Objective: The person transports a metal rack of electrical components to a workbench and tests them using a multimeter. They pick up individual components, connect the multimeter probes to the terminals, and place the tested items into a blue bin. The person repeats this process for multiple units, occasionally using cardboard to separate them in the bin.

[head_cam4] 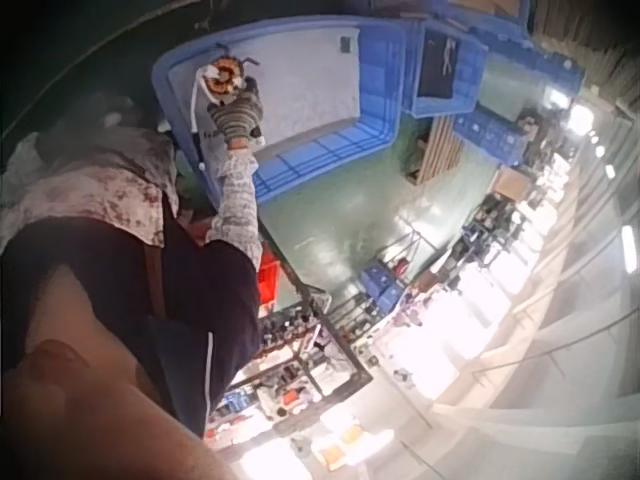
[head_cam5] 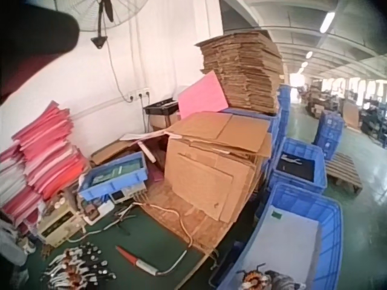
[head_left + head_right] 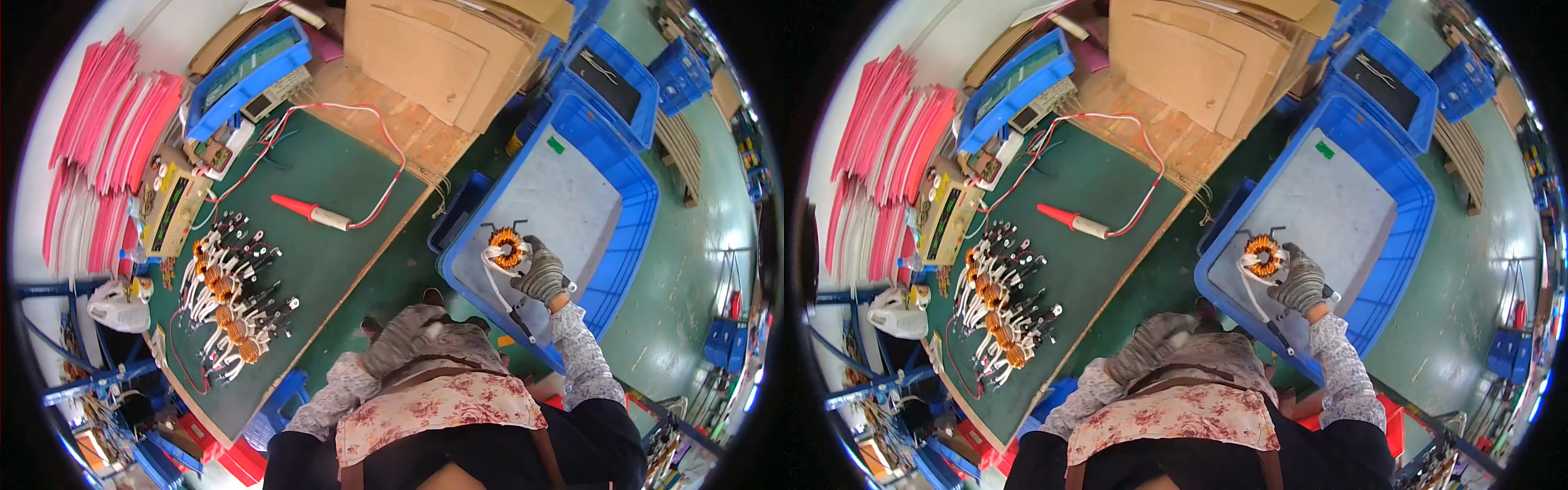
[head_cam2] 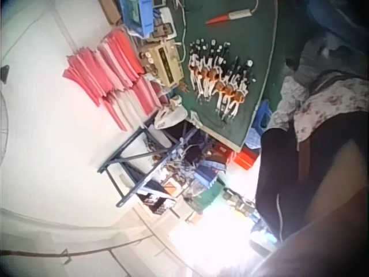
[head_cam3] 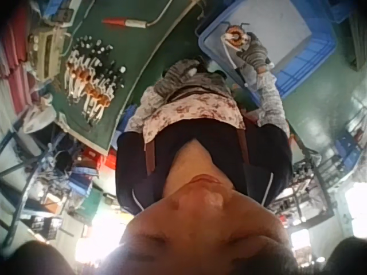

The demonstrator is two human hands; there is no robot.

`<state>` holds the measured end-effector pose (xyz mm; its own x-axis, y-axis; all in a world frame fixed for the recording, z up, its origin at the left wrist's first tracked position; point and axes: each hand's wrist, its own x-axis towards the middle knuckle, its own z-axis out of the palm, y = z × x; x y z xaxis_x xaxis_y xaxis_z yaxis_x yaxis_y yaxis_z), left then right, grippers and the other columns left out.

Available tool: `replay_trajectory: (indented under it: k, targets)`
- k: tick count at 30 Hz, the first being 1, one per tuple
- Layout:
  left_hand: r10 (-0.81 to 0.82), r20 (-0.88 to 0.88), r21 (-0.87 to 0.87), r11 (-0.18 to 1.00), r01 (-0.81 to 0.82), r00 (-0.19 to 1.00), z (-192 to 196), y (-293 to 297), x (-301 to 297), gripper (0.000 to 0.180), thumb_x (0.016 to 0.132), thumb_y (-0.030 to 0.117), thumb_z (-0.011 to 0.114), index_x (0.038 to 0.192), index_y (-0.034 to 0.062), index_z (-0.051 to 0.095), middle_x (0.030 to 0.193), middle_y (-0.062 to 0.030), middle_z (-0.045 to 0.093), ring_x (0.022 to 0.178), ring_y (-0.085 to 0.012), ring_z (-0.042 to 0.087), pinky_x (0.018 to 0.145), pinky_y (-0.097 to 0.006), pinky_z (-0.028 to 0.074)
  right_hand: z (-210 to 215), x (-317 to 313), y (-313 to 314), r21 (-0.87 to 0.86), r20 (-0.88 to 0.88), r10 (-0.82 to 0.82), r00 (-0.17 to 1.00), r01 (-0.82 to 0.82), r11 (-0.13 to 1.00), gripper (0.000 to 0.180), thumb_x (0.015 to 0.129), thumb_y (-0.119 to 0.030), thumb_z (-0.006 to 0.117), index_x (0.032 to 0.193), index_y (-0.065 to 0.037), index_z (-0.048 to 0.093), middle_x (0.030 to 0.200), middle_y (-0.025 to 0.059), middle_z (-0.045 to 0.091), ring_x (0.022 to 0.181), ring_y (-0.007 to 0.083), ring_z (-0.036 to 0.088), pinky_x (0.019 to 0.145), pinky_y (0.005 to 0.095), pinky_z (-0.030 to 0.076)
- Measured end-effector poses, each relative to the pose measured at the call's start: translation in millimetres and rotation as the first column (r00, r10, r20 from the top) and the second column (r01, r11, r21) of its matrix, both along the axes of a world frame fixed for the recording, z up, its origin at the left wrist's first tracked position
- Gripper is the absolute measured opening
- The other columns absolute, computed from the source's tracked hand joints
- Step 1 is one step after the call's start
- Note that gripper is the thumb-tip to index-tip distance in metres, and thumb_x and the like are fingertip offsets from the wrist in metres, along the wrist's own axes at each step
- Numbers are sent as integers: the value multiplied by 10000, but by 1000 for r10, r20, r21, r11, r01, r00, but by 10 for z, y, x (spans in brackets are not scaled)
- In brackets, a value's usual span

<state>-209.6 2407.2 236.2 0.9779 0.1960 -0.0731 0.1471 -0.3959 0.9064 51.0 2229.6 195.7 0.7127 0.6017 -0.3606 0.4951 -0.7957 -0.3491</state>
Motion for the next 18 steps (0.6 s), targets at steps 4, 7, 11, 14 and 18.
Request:
replay_trajectory:
  k: [4,7,11,14,18]
  targets:
    - [211,-156,-131,964,-232,965,37,157,-432,255,864,156,547,1093,43,555,1035,-127,582,968,-248,554,848,-340,433,-408,66,129,-90,-76,305,949,-311,946,754,479,-255,741,1161,-72,474,1028,148,590,949,309,569,834,367,458]
    - [330,-230,-105,927,-361,915,-157,239,-927,244,887,150,522,1100,34,547,1038,-101,594,985,-189,542,851,-314,431,-795,-88,256,-90,-117,399,910,-409,908,776,481,-261,745,1185,-84,471,1027,153,588,952,315,565,839,385,450]
    - [474,-273,-241,809,-537,837,-414,317,-1656,237,895,153,520,1098,33,547,1037,-60,596,984,-127,514,862,-296,419,-1310,-366,159,-33,76,296,952,-294,955,768,520,-369,741,1187,-91,481,1105,169,548,1040,338,506,905,393,404]
    - [589,-312,-186,732,-656,746,-249,478,-2165,242,896,152,520,1104,29,538,1029,-40,594,962,-112,506,867,-291,411,-1306,-446,108,-98,66,451,890,-444,890,811,566,-404,711,1235,-43,430,1164,208,495,1103,348,454,958,394,352]
    - [807,-71,182,588,-788,586,-377,1020,-3323,237,879,112,536,1107,48,535,1044,-40,578,988,-169,517,875,-310,413,-792,-590,309,-21,63,-13,998,14,1000,940,481,-285,801,1276,-61,352,1200,177,455,1104,331,442,975,368,348]
